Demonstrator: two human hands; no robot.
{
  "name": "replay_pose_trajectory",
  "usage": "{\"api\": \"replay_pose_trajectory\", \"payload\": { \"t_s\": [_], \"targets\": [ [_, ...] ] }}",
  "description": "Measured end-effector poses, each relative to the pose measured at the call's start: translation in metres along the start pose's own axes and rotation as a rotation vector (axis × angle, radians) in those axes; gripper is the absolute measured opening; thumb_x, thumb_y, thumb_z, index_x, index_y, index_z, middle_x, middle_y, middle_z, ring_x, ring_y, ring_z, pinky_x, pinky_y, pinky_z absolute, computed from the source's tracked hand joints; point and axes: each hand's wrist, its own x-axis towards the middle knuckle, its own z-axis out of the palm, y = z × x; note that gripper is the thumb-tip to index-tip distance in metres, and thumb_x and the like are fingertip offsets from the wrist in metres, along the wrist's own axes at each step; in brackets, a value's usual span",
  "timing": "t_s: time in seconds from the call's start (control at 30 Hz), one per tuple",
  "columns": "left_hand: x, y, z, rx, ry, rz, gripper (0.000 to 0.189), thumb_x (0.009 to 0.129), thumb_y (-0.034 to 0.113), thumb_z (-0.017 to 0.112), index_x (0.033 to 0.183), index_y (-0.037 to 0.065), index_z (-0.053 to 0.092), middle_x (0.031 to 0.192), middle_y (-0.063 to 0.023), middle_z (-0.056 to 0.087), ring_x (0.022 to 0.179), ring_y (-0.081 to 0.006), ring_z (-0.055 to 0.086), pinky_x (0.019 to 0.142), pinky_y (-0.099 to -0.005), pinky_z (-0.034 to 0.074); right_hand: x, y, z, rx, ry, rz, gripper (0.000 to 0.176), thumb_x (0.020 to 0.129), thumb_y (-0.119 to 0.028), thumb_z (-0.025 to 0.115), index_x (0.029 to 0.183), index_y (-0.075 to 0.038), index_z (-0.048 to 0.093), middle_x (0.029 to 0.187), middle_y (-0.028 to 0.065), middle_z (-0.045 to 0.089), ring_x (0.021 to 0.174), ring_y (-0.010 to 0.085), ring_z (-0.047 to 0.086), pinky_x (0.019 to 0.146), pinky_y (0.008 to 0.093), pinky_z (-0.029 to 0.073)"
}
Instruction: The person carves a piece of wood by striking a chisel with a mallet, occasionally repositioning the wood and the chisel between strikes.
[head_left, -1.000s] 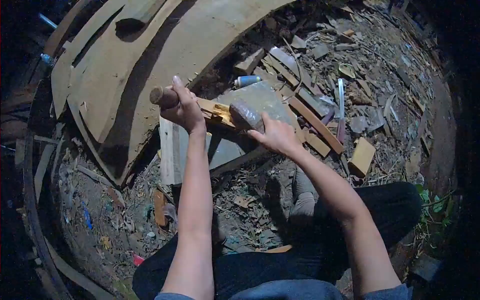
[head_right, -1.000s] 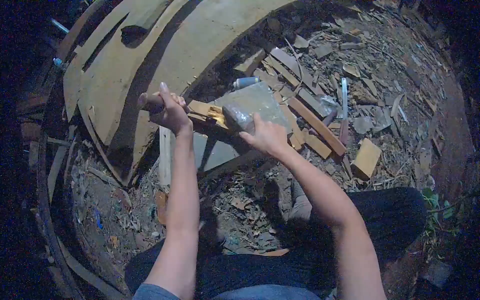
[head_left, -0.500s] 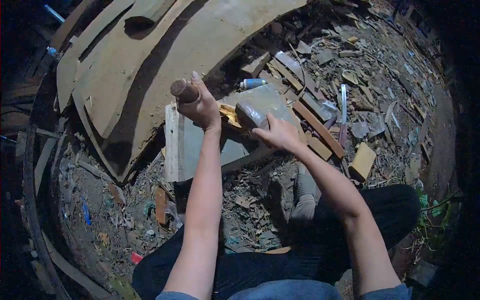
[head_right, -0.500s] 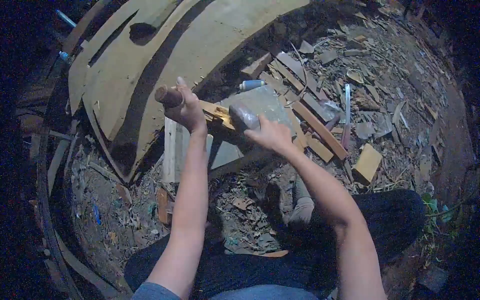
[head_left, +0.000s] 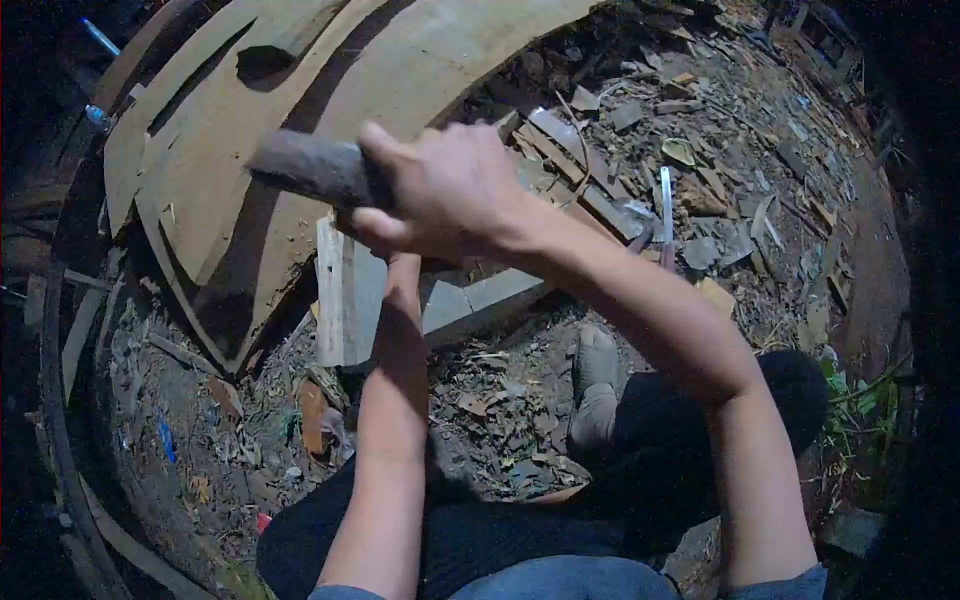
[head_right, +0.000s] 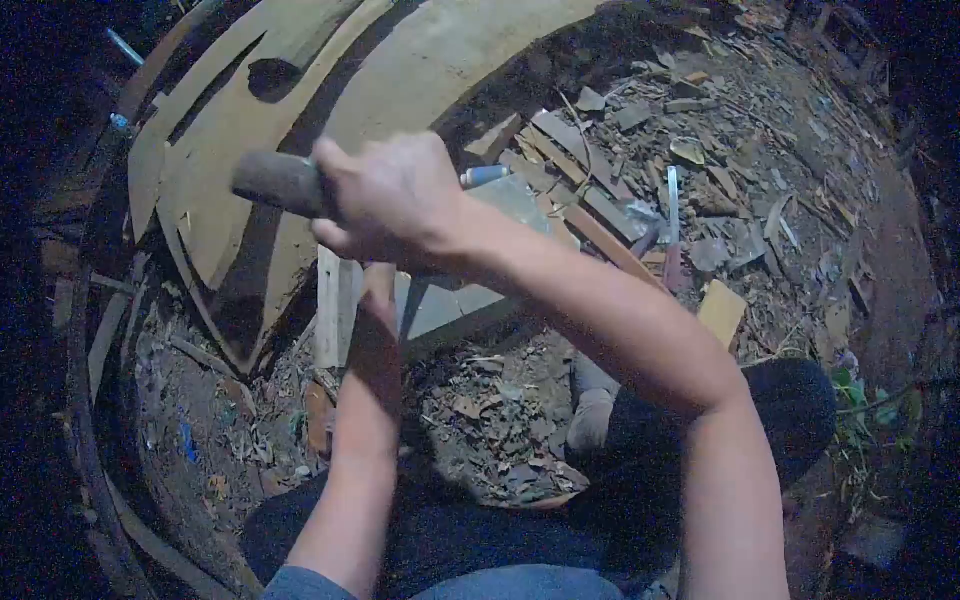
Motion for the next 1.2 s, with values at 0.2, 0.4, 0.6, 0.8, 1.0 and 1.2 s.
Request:
{"api": "replay_pose_trajectory", "payload": {
  "t_s": [0.2, 0.4, 0.6, 0.8, 1.0, 1.2],
  "targets": [
    [-0.033, 0.007, -0.029, 0.046, -0.002, 0.010, 0.024, 0.091, 0.026, 0.067, 0.084, 0.004, 0.061, 0.078, -0.0084, 0.065, 0.070, -0.0189, 0.063, 0.062, -0.0370, 0.048, 0.000, -0.016, -0.015, 0.133, 0.231, -0.069, 0.051, 0.074, -0.051, 0.068, 0.099, -0.009, 0.052, 0.068, 0.0169, 0.066, 0.062, 0.0352, 0.068, 0.055, 0.0461, 0.052],
    [-0.001, -0.005, 0.017, 0.062, -0.014, 0.020, 0.024, 0.091, 0.026, 0.066, 0.085, 0.004, 0.061, 0.079, -0.0083, 0.065, 0.072, -0.0189, 0.063, 0.064, -0.0372, 0.048, -0.005, -0.018, -0.032, -0.024, 0.152, -0.038, 0.050, 0.075, -0.051, 0.067, 0.099, -0.009, 0.053, 0.065, 0.0164, 0.065, 0.058, 0.0359, 0.067, 0.051, 0.0452, 0.052],
    [-0.012, -0.003, 0.005, 0.097, -0.031, 0.071, 0.023, 0.091, 0.026, 0.066, 0.086, 0.004, 0.061, 0.080, -0.0082, 0.065, 0.074, -0.0188, 0.063, 0.065, -0.0374, 0.048, -0.002, 0.004, -0.020, -0.069, 0.004, -0.026, 0.053, 0.077, -0.054, 0.065, 0.102, -0.009, 0.053, 0.068, 0.0179, 0.066, 0.063, 0.0374, 0.067, 0.055, 0.0480, 0.052],
    [-0.018, -0.005, 0.003, 0.170, -0.073, 0.062, 0.022, 0.091, 0.026, 0.065, 0.087, 0.005, 0.060, 0.082, -0.0080, 0.065, 0.075, -0.0188, 0.063, 0.067, -0.0376, 0.048, -0.019, 0.005, -0.001, -0.041, -0.052, 0.025, 0.055, 0.076, -0.054, 0.065, 0.104, -0.007, 0.055, 0.075, 0.0209, 0.068, 0.071, 0.0394, 0.068, 0.064, 0.0496, 0.053],
    [-0.021, -0.007, 0.001, 0.192, -0.080, 0.083, 0.021, 0.091, 0.026, 0.065, 0.088, 0.005, 0.060, 0.083, -0.0079, 0.065, 0.077, -0.0187, 0.063, 0.068, -0.0379, 0.048, -0.023, 0.021, 0.009, 0.192, -0.172, 0.262, 0.064, 0.080, -0.058, 0.059, 0.112, -0.003, 0.051, 0.084, 0.0240, 0.067, 0.082, 0.0404, 0.067, 0.069, 0.0496, 0.051],
    [-0.028, 0.006, 0.011, 0.103, -0.008, -0.096, 0.018, 0.090, 0.025, 0.061, 0.093, 0.007, 0.060, 0.090, -0.0091, 0.065, 0.087, -0.0234, 0.063, 0.075, -0.0393, 0.048, -0.027, 0.003, -0.028, 0.380, 0.143, 0.199, 0.058, 0.079, -0.049, 0.065, 0.112, -0.004, 0.050, 0.079, 0.0246, 0.066, 0.076, 0.0429, 0.066, 0.066, 0.0465, 0.051]
  ]
}}
